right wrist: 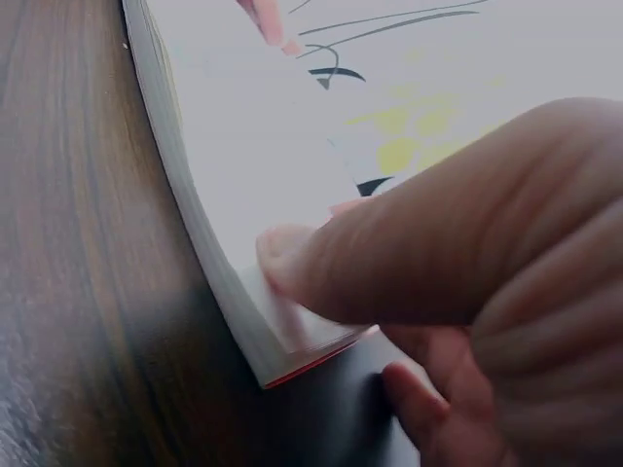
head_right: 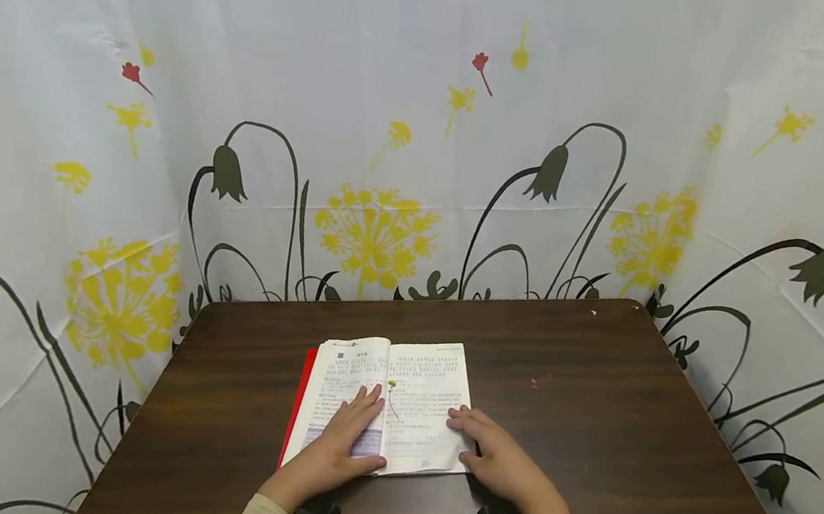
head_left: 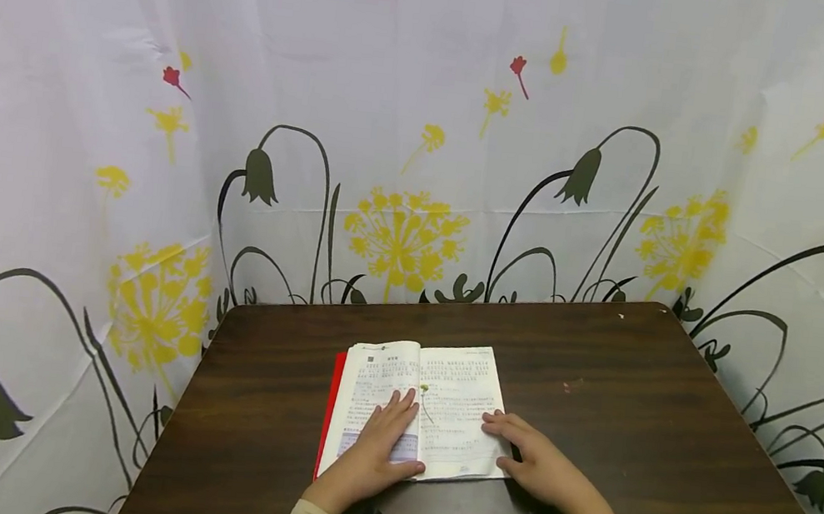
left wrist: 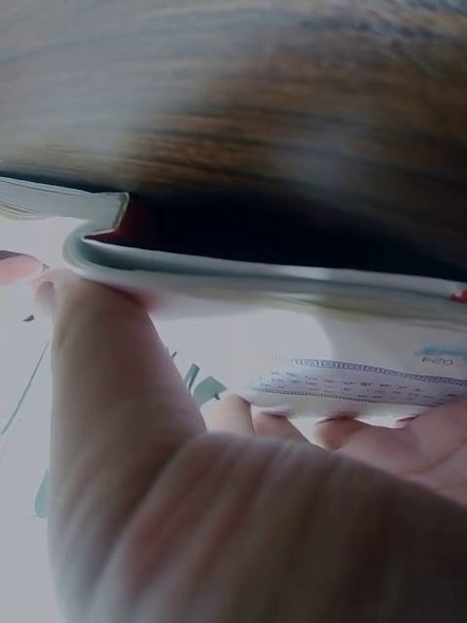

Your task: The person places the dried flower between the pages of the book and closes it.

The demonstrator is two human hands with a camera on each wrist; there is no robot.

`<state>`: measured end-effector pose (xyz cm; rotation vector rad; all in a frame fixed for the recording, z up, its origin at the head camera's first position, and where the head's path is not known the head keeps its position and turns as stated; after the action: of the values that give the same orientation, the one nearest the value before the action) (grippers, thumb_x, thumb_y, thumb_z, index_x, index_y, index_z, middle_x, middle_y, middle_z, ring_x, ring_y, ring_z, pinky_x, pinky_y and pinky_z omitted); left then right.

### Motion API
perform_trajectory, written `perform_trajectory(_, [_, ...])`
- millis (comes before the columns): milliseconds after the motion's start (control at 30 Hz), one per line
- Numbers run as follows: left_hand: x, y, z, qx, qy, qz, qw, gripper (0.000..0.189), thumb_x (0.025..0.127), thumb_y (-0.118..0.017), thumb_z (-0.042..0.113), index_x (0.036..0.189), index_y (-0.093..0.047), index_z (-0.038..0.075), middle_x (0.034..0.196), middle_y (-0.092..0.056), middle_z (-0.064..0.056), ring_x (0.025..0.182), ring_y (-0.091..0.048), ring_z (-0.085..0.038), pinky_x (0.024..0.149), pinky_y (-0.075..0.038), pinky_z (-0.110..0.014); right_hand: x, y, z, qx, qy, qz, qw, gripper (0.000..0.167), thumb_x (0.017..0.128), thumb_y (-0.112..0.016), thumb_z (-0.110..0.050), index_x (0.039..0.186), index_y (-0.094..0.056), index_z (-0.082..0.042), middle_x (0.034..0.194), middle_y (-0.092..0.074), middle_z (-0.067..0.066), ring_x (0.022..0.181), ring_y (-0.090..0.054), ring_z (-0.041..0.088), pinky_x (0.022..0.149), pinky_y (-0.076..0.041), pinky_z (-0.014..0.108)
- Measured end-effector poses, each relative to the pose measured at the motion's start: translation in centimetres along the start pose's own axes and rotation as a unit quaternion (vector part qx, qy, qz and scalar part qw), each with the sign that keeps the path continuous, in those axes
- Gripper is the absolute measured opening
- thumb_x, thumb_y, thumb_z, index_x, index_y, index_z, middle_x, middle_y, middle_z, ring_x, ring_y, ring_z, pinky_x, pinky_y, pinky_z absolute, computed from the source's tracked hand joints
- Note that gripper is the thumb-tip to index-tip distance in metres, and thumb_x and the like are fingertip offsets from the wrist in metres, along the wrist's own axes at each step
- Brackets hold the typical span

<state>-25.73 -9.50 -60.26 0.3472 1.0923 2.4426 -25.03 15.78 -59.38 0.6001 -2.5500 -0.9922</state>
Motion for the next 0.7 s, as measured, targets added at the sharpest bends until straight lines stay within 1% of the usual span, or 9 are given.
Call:
perform_trajectory(100, [0.1,0.1,0.0,0.002,-0.004,0.006,1.0,0.097,0.091,-0.088,0.036,0.169,-0.038,0.007,0.183,-0.024,-0.01,0.171,-0.015,-0.041,0.134,-0.013,-0.072,0.4,0.2,-0.1,-0.005,0.013,0.025,0.9996,0.041,0.096,-0.078,-0.002,0.136,-0.073,-0.011,0.156,-0.063,0.01,0.148,-0.056,0.041,0.122,-0.048,0.051])
perform_trajectory(233, [0.1,0.1,-0.1,0.003,-0.004,0.006,1.0,0.097,0.092,-0.087,0.038,0.169,-0.038,0.007,0.183,-0.024,-0.01,0.171,-0.014,-0.041,0.135,-0.013,-0.071,0.9,0.0,-0.2,-0.043,0.039,0.075,0.9955,0.034,0.093,-0.082,-0.004,0.12,-0.076,-0.023,0.142,-0.071,0.004,0.136,-0.065,0.034,0.108,-0.052,0.059])
perform_trajectory(300, [0.1,0.2,-0.1,0.002,-0.004,0.007,1.0,0.097,0.092,-0.087,0.038,0.169,-0.038,0.006,0.183,-0.024,-0.01,0.171,-0.014,-0.041,0.135,-0.013,-0.071,1.2,-0.2,-0.2,-0.061,0.044,0.102,0.992,0.034,0.091,-0.084,-0.005,0.113,-0.075,-0.029,0.135,-0.073,0.0,0.129,-0.066,0.029,0.102,-0.051,0.057])
perform_trajectory(367, [0.1,0.3,0.0,0.0,-0.005,0.009,0.9999,0.097,0.092,-0.087,0.037,0.169,-0.038,0.006,0.183,-0.025,-0.011,0.171,-0.015,-0.041,0.135,-0.013,-0.071,1.4,-0.3,-0.3,-0.071,0.047,0.128,0.9881,0.034,0.09,-0.087,-0.006,0.109,-0.075,-0.03,0.133,-0.071,0.002,0.126,-0.065,0.028,0.1,-0.049,0.055])
perform_trajectory(433, [0.1,0.4,0.1,-0.002,-0.006,0.011,0.9999,0.096,0.092,-0.088,0.036,0.168,-0.039,0.005,0.182,-0.026,-0.011,0.171,-0.015,-0.041,0.135,-0.013,-0.071,1.5,-0.2,-0.5,-0.082,0.055,0.156,0.9828,0.033,0.089,-0.089,-0.008,0.11,-0.074,-0.028,0.136,-0.067,0.008,0.126,-0.061,0.031,0.101,-0.047,0.056])
perform_trajectory(533, [0.1,0.4,0.2,0.0,-0.007,0.013,0.9999,0.096,0.091,-0.088,0.035,0.168,-0.04,0.004,0.182,-0.026,-0.012,0.171,-0.016,-0.042,0.135,-0.014,-0.071,1.4,0.3,-1.2,-0.096,0.071,0.204,0.9717,0.038,0.087,-0.092,-0.013,0.12,-0.074,-0.019,0.136,-0.061,0.018,0.123,-0.058,0.033,0.1,-0.047,0.054])
perform_trajectory(600, [0.0,0.4,0.2,0.0,-0.008,0.013,0.9999,0.096,0.091,-0.089,0.035,0.167,-0.04,0.004,0.182,-0.027,-0.012,0.17,-0.017,-0.042,0.134,-0.014,-0.071,1.3,0.7,-1.6,-0.083,0.066,0.226,0.9684,0.043,0.088,-0.092,-0.016,0.127,-0.072,-0.014,0.126,-0.062,0.014,0.112,-0.06,0.025,0.094,-0.05,0.043])
perform_trajectory(667, [0.1,0.4,0.3,0.002,-0.009,0.012,0.9999,0.096,0.091,-0.089,0.035,0.167,-0.04,0.004,0.182,-0.027,-0.013,0.17,-0.017,-0.043,0.134,-0.015,-0.072,1.3,0.9,-1.7,-0.046,0.042,0.237,0.9694,0.05,0.091,-0.089,-0.016,0.135,-0.068,-0.008,0.11,-0.064,0.005,0.093,-0.059,0.013,0.079,-0.052,0.03])
perform_trajectory(700, [0.1,0.4,0.3,0.004,-0.01,0.012,0.9999,0.096,0.091,-0.089,0.035,0.167,-0.04,0.004,0.182,-0.027,-0.013,0.17,-0.017,-0.043,0.134,-0.015,-0.072,1.4,0.9,-1.6,-0.012,0.023,0.239,0.9707,0.053,0.093,-0.087,-0.014,0.14,-0.063,-0.006,0.102,-0.064,-0.001,0.085,-0.057,0.008,0.072,-0.05,0.026])
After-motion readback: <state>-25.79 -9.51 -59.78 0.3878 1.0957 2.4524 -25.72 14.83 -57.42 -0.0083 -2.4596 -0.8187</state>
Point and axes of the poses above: each hand's wrist, its own x-axis towards the middle knuckle, its own y-axis out of the back of the hand, z = x × y, the point moved 8 cm from there along x, towards the middle knuckle
